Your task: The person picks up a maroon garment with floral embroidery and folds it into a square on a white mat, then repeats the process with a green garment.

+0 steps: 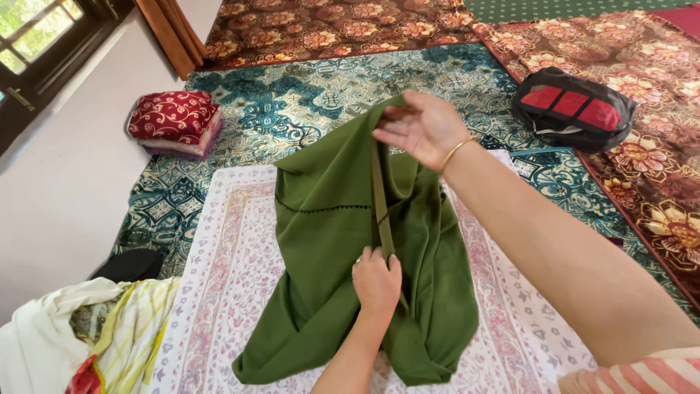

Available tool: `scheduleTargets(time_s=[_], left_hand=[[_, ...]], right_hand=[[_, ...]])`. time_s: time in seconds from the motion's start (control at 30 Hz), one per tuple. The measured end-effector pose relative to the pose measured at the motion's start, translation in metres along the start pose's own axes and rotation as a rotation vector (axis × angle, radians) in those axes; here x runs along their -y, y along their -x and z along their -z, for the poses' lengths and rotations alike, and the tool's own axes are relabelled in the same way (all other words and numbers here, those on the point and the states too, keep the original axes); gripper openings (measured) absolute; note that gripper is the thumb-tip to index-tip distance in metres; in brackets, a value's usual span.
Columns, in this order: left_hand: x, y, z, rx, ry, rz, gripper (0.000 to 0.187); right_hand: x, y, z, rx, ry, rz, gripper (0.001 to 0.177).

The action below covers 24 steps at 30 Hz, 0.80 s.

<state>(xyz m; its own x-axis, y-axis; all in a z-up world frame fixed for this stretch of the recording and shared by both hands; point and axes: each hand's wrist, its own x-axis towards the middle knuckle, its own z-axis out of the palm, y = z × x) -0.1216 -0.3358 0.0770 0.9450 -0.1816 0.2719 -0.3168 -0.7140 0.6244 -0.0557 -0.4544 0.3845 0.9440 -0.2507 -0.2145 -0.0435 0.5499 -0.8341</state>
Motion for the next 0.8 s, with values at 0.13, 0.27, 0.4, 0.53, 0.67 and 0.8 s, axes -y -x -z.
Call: scheduleTargets(time_s=[0.13, 0.27, 0.4, 0.53, 0.67, 0.8], left_hand=[[0.018, 0.020, -0.003, 0.064, 0.100, 0.086, 0.032], [0.049, 0.032, -0.006, -0.098, 0.016, -0.030, 0.022], [0.052, 0.024, 0.035, -0.113, -0.016, -0.024, 0.022], [0.044, 0.001, 0.081, -0.075, -0.149, -0.032, 0.018], [0.043, -0.045, 0.136, 0.041, -0.214, 0.191, 0.030], [0.086, -0.107, 0.156, -0.190, -0.355, 0.151, 0.024]], right_hand=[[0.029, -0.002, 0.033, -0.150, -0.039, 0.025, 0.049], [0.056, -0.061, 0.113, -0.183, -0.152, 0.103, 0.052], [0.093, -0.070, 0.153, -0.176, -0.159, 0.189, 0.053], [0.115, -0.064, 0.173, -0.320, -0.200, 0.265, 0.027], [0.135, -0.116, 0.240, -0.343, -0.266, 0.378, 0.018], [0.147, -0.139, 0.279, -0.369, -0.330, 0.437, 0.021]])
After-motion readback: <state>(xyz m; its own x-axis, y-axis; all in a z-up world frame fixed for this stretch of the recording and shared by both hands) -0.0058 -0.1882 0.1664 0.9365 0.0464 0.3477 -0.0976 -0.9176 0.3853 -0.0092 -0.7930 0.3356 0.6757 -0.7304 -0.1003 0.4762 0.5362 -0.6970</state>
